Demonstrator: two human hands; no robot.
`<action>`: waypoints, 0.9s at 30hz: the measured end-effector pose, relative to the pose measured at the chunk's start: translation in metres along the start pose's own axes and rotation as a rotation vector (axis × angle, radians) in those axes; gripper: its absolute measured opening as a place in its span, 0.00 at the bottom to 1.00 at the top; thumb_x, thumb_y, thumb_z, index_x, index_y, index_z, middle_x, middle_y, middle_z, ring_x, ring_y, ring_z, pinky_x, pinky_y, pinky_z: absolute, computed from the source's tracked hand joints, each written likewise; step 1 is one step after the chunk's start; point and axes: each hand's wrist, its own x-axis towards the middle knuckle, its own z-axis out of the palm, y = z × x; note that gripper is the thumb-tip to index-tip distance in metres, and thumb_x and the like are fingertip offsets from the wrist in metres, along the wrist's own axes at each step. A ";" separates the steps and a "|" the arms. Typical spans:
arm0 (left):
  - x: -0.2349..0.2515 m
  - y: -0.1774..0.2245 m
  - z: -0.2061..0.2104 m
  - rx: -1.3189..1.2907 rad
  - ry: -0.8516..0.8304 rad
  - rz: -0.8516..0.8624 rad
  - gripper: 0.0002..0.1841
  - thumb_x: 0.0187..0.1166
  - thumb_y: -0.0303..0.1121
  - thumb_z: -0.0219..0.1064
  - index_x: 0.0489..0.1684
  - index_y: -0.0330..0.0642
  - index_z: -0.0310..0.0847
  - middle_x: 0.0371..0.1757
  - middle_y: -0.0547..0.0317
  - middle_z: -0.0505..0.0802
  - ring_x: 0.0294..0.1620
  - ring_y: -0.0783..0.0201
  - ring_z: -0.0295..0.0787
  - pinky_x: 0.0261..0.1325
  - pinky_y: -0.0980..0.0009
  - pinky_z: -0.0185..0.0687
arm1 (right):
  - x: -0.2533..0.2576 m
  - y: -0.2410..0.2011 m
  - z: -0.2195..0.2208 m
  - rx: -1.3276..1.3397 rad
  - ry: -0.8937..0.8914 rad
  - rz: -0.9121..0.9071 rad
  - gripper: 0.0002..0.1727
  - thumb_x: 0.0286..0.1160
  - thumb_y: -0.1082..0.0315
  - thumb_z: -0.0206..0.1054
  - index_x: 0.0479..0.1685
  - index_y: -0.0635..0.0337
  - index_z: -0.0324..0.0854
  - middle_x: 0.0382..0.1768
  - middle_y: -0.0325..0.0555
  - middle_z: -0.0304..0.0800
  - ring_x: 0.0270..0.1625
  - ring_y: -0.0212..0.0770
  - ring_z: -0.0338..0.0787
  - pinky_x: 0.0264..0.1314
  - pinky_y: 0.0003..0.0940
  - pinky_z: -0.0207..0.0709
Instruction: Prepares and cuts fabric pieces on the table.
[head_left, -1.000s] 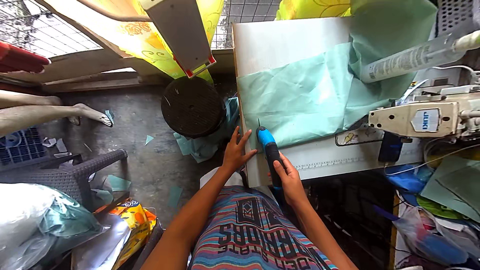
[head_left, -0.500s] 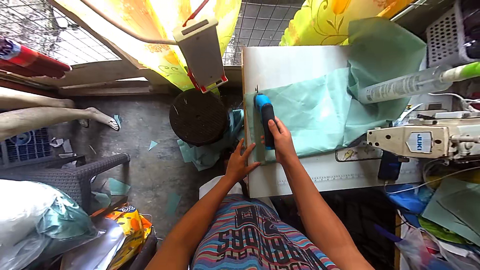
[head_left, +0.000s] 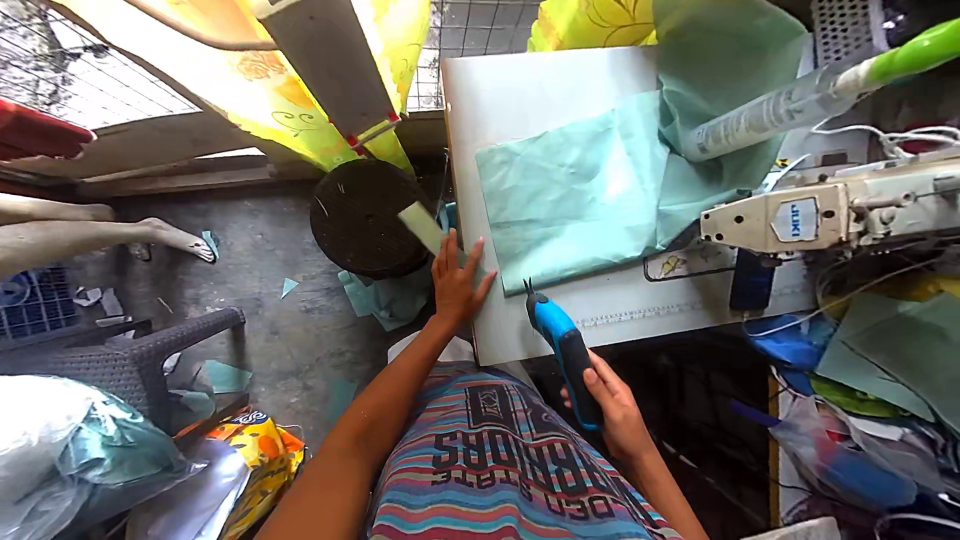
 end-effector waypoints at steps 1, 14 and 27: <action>0.001 -0.002 0.003 -0.010 -0.019 -0.010 0.34 0.81 0.55 0.65 0.87 0.54 0.69 0.91 0.28 0.58 0.92 0.30 0.49 0.86 0.34 0.50 | -0.010 0.007 -0.003 0.005 0.023 0.017 0.31 0.88 0.59 0.50 0.84 0.69 0.63 0.60 0.45 0.88 0.43 0.34 0.93 0.43 0.30 0.90; -0.006 0.007 0.032 0.029 0.088 0.150 0.26 0.92 0.50 0.47 0.86 0.61 0.72 0.91 0.22 0.52 0.93 0.25 0.39 0.92 0.37 0.36 | 0.013 0.021 0.004 0.027 0.066 0.055 0.29 0.89 0.62 0.51 0.84 0.70 0.64 0.65 0.50 0.84 0.44 0.33 0.91 0.44 0.27 0.88; -0.004 0.008 0.029 0.147 0.014 0.138 0.39 0.76 0.70 0.57 0.87 0.63 0.71 0.92 0.24 0.53 0.93 0.24 0.38 0.90 0.34 0.35 | 0.020 0.015 0.011 -0.032 0.062 0.011 0.29 0.89 0.62 0.53 0.84 0.69 0.64 0.69 0.52 0.83 0.46 0.32 0.92 0.47 0.26 0.88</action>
